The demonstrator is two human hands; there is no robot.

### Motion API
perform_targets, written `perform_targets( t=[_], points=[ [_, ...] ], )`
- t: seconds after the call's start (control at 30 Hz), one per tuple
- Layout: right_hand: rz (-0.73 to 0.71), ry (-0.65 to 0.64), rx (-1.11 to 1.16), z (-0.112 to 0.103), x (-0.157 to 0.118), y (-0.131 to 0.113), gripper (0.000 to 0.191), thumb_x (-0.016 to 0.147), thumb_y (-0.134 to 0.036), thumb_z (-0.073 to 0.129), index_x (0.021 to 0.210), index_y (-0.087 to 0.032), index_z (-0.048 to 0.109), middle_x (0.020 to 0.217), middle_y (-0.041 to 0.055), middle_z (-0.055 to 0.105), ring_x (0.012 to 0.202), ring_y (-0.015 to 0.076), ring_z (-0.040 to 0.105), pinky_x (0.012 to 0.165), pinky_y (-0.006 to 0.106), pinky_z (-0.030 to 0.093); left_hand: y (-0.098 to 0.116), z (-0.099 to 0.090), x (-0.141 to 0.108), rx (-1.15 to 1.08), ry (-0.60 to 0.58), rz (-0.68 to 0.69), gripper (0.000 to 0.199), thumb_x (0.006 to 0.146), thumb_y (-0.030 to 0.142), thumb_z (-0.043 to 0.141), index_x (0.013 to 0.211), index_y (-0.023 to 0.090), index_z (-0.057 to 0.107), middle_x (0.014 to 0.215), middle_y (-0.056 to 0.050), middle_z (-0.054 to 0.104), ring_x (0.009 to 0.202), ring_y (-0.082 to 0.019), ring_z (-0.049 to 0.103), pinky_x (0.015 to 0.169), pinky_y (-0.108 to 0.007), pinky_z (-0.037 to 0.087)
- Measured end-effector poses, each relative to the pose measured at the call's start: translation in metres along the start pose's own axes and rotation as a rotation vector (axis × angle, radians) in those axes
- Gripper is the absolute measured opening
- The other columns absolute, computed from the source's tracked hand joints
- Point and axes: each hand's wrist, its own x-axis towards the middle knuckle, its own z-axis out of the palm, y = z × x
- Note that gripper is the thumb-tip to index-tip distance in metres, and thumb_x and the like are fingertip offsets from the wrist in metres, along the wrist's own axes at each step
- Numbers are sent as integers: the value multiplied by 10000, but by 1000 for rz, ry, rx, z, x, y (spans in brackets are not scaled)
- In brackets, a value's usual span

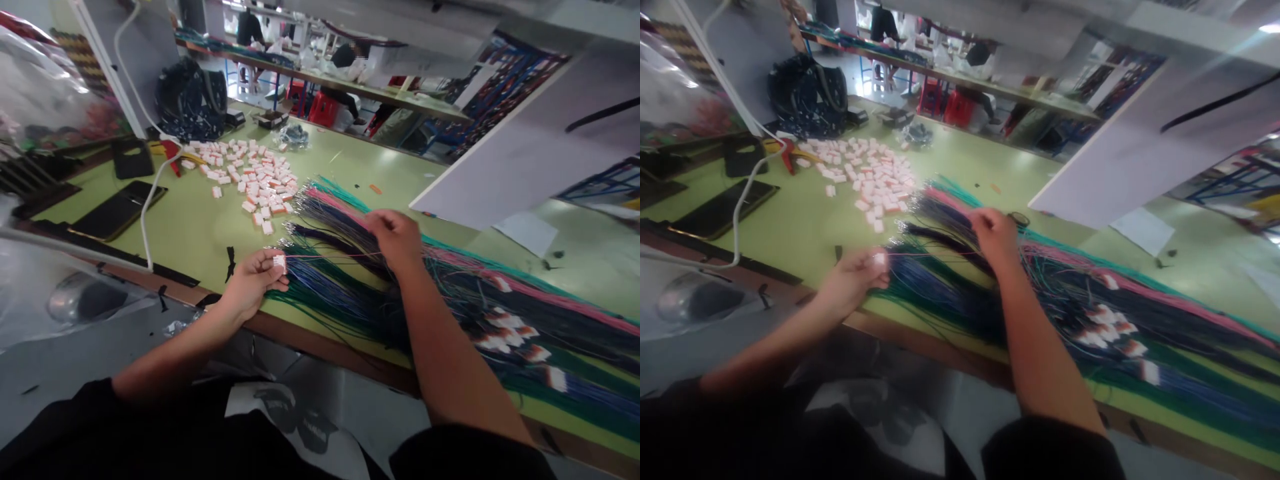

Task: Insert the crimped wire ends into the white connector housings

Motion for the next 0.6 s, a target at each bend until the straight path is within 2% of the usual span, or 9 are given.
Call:
perform_targets(
  t=[0.07,0.13,0.43,0.6],
  points=[
    [-159,-225,-5,9,-13,-14,198,773,-317,510,775,-203,671,730,29,692,710,185,617,654,289,449,-1,-1,2,-18,-16,-21,222,632,128,703,832,134,607,586,28,602,507,-82,578,499,-197,491],
    [-277,-332,-5,17,-24,-26,189,778,-277,502,762,-203,675,746,28,704,699,176,621,643,280,443,-1,-1,3,-26,-29,-23,222,642,129,699,847,136,613,594,25,607,509,-82,580,499,-196,490],
    [-535,-345,124,27,-50,-59,204,848,-259,464,792,-214,655,780,33,692,734,164,617,685,286,454,0,0,4,26,-58,-9,199,656,111,678,845,149,627,595,30,589,525,-83,575,505,-197,485],
    [-587,-356,128,30,-56,-63,243,881,-268,433,797,-202,650,754,37,664,725,154,598,682,273,447,1,-1,3,46,-83,12,189,663,90,661,840,154,645,598,24,598,546,-88,579,524,-203,489]
  ],
)
